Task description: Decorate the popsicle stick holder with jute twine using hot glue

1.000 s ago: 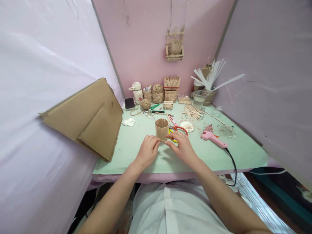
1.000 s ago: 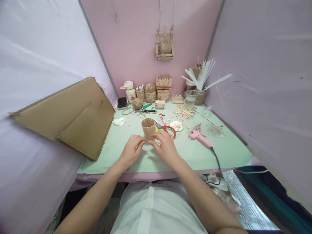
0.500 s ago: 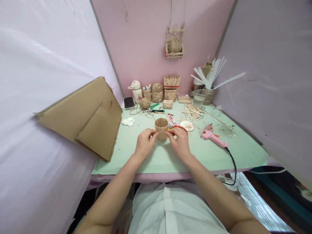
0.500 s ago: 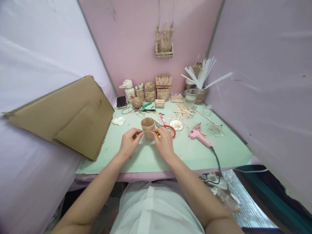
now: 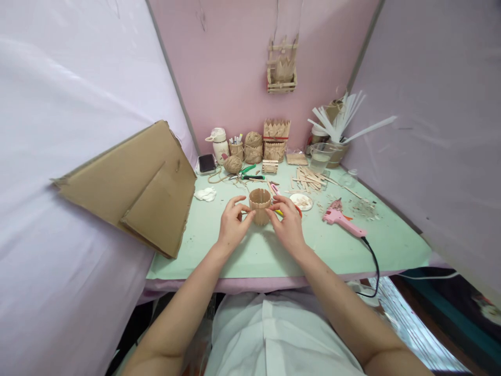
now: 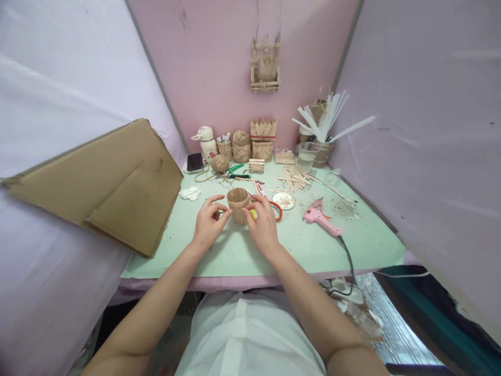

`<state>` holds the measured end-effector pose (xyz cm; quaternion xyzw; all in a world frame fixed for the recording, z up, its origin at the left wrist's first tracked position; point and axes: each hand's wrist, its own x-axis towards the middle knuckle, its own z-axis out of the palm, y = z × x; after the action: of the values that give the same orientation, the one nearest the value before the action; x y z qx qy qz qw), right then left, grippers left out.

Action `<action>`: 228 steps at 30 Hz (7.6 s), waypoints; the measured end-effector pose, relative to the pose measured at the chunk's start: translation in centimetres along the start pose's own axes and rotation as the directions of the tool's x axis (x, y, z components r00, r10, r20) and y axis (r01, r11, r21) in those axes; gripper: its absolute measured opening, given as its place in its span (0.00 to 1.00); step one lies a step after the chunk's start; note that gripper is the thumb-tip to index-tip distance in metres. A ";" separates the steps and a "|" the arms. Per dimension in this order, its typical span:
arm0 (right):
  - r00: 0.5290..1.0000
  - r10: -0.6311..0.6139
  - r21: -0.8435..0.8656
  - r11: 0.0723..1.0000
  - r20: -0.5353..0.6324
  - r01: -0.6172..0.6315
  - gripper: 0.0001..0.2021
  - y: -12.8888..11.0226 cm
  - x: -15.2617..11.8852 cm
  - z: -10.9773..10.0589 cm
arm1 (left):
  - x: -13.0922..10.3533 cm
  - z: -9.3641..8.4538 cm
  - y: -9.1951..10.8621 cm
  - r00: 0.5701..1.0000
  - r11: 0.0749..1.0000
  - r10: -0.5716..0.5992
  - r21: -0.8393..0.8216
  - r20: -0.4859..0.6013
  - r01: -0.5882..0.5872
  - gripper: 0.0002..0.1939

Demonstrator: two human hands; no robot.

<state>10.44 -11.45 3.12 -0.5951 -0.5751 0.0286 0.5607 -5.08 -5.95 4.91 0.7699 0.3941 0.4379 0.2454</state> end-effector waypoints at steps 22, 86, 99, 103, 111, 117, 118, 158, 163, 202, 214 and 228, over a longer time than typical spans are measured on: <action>0.993 0.096 0.154 0.982 0.073 -0.106 0.06 0.1 0.1 0.4 | 0.7 0.2 -0.8 0.999 0.994 -0.022 -0.106 0.036 0.026 0.08; 0.978 0.154 0.476 0.856 0.138 -0.202 0.12 1.5 0.2 1.2 | 2.6 0.0 -2.6 0.972 0.968 -0.085 -0.214 0.221 0.133 0.26; 0.981 0.165 0.460 0.867 0.101 -0.193 0.16 1.3 0.2 1.5 | 2.2 0.4 -2.3 0.990 0.992 -0.020 -0.120 0.139 0.037 0.26; 0.980 0.175 0.460 0.865 0.098 -0.200 0.17 1.0 0.3 1.4 | 2.0 0.3 -1.7 0.992 0.989 -0.043 -0.138 0.122 0.060 0.25; 0.933 0.321 0.519 0.776 0.163 -0.358 0.18 0.3 1.0 0.6 | 2.6 -0.6 -0.9 0.964 0.924 -0.151 -0.315 0.220 0.217 0.23; 0.909 0.374 0.518 0.750 0.182 -0.412 0.18 0.6 1.1 0.6 | 2.6 -0.2 -1.4 0.941 0.888 -0.184 -0.362 0.285 0.284 0.23; 0.911 0.368 0.518 0.751 0.184 -0.409 0.18 0.6 1.0 0.6 | 2.4 -0.1 -1.4 0.943 0.888 -0.187 -0.362 0.277 0.283 0.23; 0.805 0.509 0.652 0.506 0.304 -0.565 0.20 1.1 0.7 0.9 | 2.1 -0.1 -0.6 0.941 0.862 -0.188 -0.413 0.280 0.295 0.13; 0.786 0.533 0.655 0.478 0.314 -0.586 0.20 0.5 0.7 0.6 | 2.0 0.0 -0.9 0.923 0.834 -0.209 -0.434 0.323 0.341 0.13; 0.760 0.488 0.731 0.305 0.430 -0.610 0.18 -0.3 0.4 0.6 | 0.9 1.6 -2.1 0.818 0.515 -0.298 -0.639 0.493 0.572 0.24; 0.773 0.479 0.700 0.374 0.417 -0.609 0.19 -1.6 0.0 -0.1 | 0.4 1.7 -2.1 0.745 0.401 -0.267 -0.633 0.611 0.662 0.28; 0.814 0.412 0.751 0.355 0.409 -0.557 0.16 -2.5 -0.1 -0.3 | 1.3 0.2 -1.0 0.646 0.200 -0.274 -0.615 0.712 0.763 0.35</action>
<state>8.98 -12.50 4.92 -0.3836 -0.3233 0.5124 0.6970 -4.93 -4.32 4.70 0.4034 0.2737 0.2661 0.8316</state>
